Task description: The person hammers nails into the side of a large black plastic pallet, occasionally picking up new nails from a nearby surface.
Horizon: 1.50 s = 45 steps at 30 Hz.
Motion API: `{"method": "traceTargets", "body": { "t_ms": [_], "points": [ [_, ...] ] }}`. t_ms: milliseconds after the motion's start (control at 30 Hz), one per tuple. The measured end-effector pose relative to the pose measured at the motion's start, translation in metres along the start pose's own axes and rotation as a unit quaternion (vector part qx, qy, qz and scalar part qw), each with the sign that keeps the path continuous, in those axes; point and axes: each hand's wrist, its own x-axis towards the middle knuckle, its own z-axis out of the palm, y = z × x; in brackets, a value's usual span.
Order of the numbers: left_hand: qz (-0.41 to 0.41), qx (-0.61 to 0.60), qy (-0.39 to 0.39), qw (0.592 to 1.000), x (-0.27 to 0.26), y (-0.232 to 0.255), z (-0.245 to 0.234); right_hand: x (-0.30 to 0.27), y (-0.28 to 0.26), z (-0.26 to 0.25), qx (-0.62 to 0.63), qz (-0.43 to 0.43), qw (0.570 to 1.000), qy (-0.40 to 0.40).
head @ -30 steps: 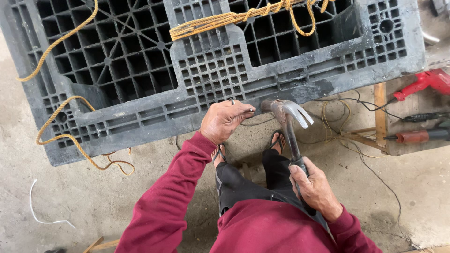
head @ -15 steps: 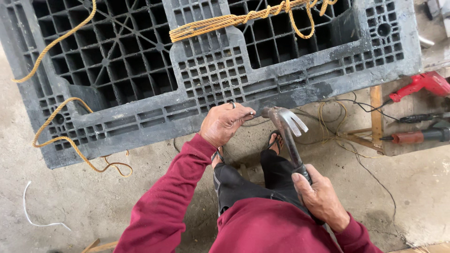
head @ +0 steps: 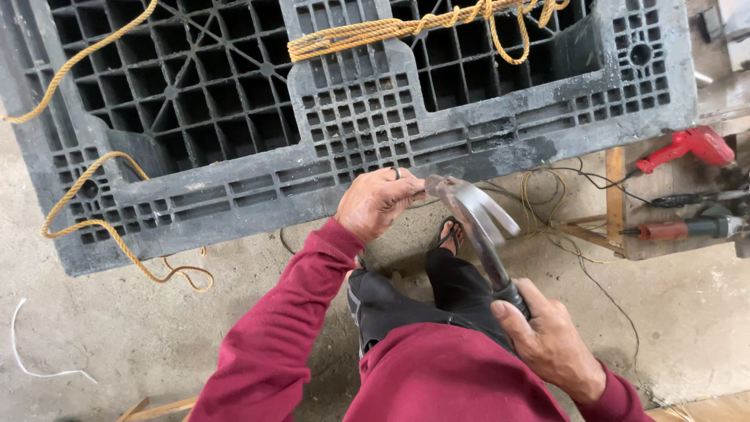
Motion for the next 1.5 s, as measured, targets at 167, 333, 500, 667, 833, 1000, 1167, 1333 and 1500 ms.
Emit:
{"method": "traceTargets", "body": {
  "t_ms": [167,333,500,667,833,1000,1167,1333,1500],
  "points": [
    [-0.01,0.018,0.007,1.0,-0.001,0.0,0.001,-0.005,-0.008,-0.009,0.002,-0.013,1.0,0.018],
    [-0.007,-0.019,0.0,1.0,0.0,-0.002,0.0,-0.014,-0.002,-0.012,-0.006,-0.148,0.987,0.057],
    [-0.019,-0.006,-0.044,0.999,-0.002,-0.005,0.0,0.002,-0.01,-0.013,-0.067,-0.018,0.998,0.0],
    [-0.003,0.01,0.008,1.0,-0.003,-0.004,0.002,-0.016,-0.008,-0.012,-0.011,-0.07,0.997,0.034],
    [-0.013,-0.021,-0.009,1.0,0.003,0.003,-0.002,-0.002,0.005,-0.008,-0.084,-0.029,0.996,-0.017],
    [-0.016,-0.042,-0.022,0.999,0.006,0.005,-0.005,-0.025,-0.001,-0.012,0.006,-0.085,0.996,0.041],
    [-0.037,-0.04,-0.008,0.998,0.005,0.007,-0.003,-0.014,-0.01,-0.01,-0.009,-0.06,0.997,0.038],
    [-0.024,-0.047,-0.009,0.999,0.005,0.004,-0.004,-0.01,-0.012,-0.016,-0.05,-0.037,0.998,0.005],
    [-0.048,-0.111,-0.017,0.992,0.007,0.001,-0.002,-0.033,-0.009,-0.032,0.021,-0.147,0.989,0.03]
  ]
}}
